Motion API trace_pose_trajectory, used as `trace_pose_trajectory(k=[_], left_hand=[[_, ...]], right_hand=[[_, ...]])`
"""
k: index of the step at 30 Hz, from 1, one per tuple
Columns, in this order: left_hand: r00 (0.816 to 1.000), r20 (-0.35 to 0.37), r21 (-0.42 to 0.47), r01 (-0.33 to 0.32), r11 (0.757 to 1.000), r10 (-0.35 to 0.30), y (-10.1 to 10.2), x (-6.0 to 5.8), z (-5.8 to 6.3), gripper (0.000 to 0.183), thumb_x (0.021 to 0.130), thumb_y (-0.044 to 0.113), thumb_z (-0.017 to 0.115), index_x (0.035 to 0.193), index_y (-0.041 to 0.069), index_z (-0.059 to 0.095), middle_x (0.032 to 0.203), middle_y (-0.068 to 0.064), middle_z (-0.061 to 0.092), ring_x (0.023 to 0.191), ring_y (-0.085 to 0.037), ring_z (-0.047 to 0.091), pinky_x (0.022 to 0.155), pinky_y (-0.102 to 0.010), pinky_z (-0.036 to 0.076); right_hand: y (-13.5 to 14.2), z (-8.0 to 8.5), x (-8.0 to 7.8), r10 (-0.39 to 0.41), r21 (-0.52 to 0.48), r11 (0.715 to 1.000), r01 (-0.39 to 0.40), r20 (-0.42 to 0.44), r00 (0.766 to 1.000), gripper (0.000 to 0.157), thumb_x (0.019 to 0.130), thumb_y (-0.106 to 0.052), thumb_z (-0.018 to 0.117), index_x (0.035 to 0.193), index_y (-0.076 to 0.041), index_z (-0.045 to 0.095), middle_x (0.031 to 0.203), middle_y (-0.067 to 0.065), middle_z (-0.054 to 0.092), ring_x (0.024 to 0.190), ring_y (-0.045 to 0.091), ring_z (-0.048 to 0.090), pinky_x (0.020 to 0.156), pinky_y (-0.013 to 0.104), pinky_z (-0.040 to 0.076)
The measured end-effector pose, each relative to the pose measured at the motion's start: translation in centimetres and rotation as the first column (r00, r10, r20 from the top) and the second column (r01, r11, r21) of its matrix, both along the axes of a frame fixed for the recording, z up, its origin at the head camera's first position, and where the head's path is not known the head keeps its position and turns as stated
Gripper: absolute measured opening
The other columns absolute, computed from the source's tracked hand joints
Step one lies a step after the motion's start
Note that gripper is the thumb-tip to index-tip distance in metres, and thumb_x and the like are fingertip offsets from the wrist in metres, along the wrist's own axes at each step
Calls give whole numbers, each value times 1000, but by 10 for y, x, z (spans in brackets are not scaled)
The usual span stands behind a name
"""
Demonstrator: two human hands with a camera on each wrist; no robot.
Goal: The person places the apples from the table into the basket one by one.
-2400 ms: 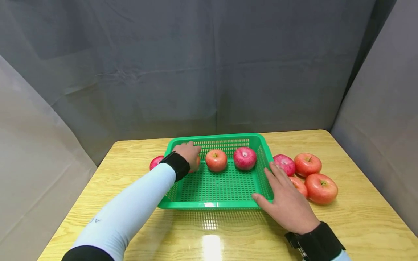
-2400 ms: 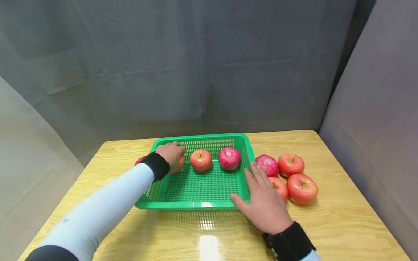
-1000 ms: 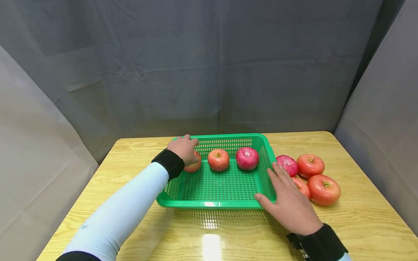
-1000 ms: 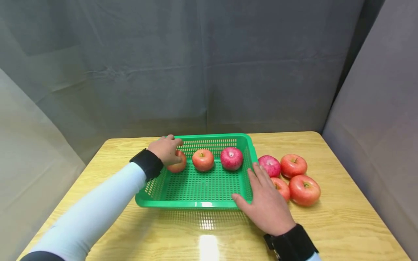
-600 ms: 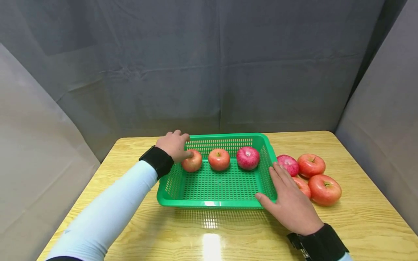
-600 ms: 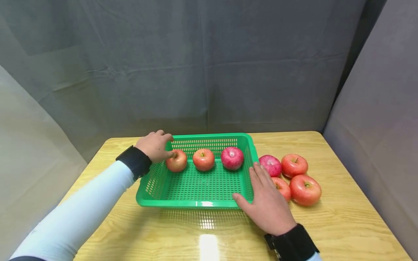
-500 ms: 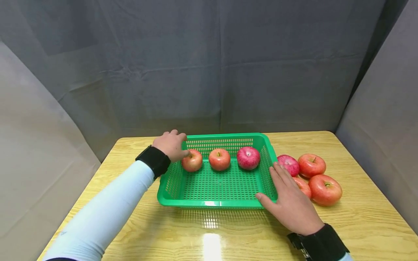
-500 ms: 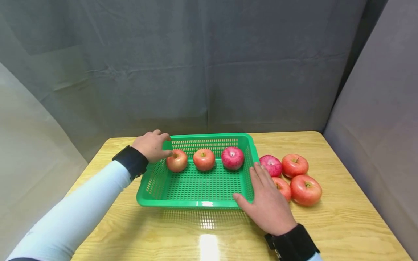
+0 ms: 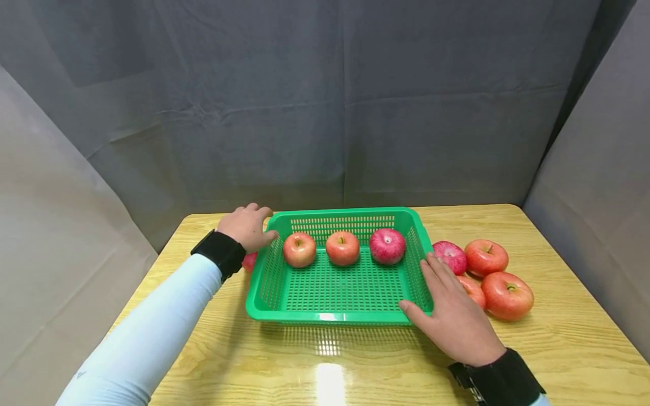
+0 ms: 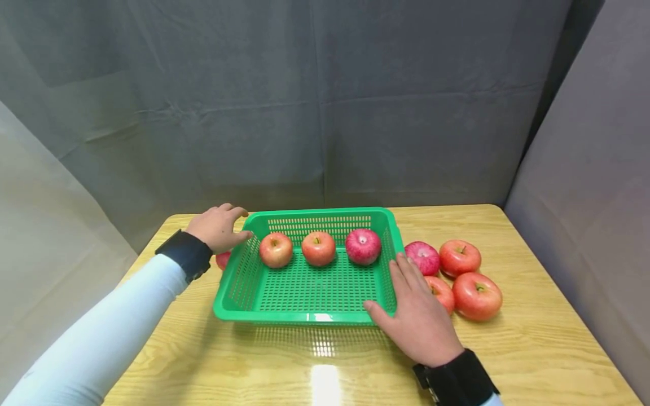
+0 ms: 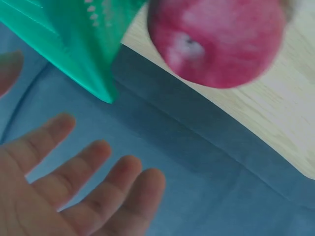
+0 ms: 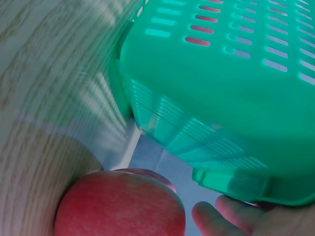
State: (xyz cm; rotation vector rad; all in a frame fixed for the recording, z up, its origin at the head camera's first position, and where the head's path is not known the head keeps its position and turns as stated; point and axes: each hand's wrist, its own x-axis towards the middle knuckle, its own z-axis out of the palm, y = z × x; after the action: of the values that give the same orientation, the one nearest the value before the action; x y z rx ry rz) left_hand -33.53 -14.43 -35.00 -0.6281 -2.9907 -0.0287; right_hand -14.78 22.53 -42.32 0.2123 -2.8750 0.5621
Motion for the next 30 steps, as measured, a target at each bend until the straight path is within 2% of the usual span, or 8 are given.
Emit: trace_pose_trajectory(k=[10,17,30], left_hand=[[999,10,19,-31,999,31,-22,-4,-10,49,87,37,59,127,10,56,118,-14,57,98,-32,55,80,-51,50],[997,42,0,-63,998,62,-32,-5,-23,48,87,37,62,128,11,57,124,-17,55,101,-35,55,81,-55,51],[997,79,5,-9,1000,8,-31,-2,-48,51,79,41,68,123,18,59,109,-11,58,89,-30,57,72,-50,51]], right_hand=[[2,-1,0,-11,-4,1000,11,-15,1000,93,86,-70,46,147,-2,26,155,13,15,138,26,10,97,64,34],[1,-3,0,-3,-9,1000,3,-12,1000,93,86,-70,46,147,-2,28,155,13,15,138,26,10,95,64,37],[2,-3,0,-1,-11,1000,1,-9,1000,91,87,-69,46,146,-2,29,155,13,14,138,26,10,95,63,37]])
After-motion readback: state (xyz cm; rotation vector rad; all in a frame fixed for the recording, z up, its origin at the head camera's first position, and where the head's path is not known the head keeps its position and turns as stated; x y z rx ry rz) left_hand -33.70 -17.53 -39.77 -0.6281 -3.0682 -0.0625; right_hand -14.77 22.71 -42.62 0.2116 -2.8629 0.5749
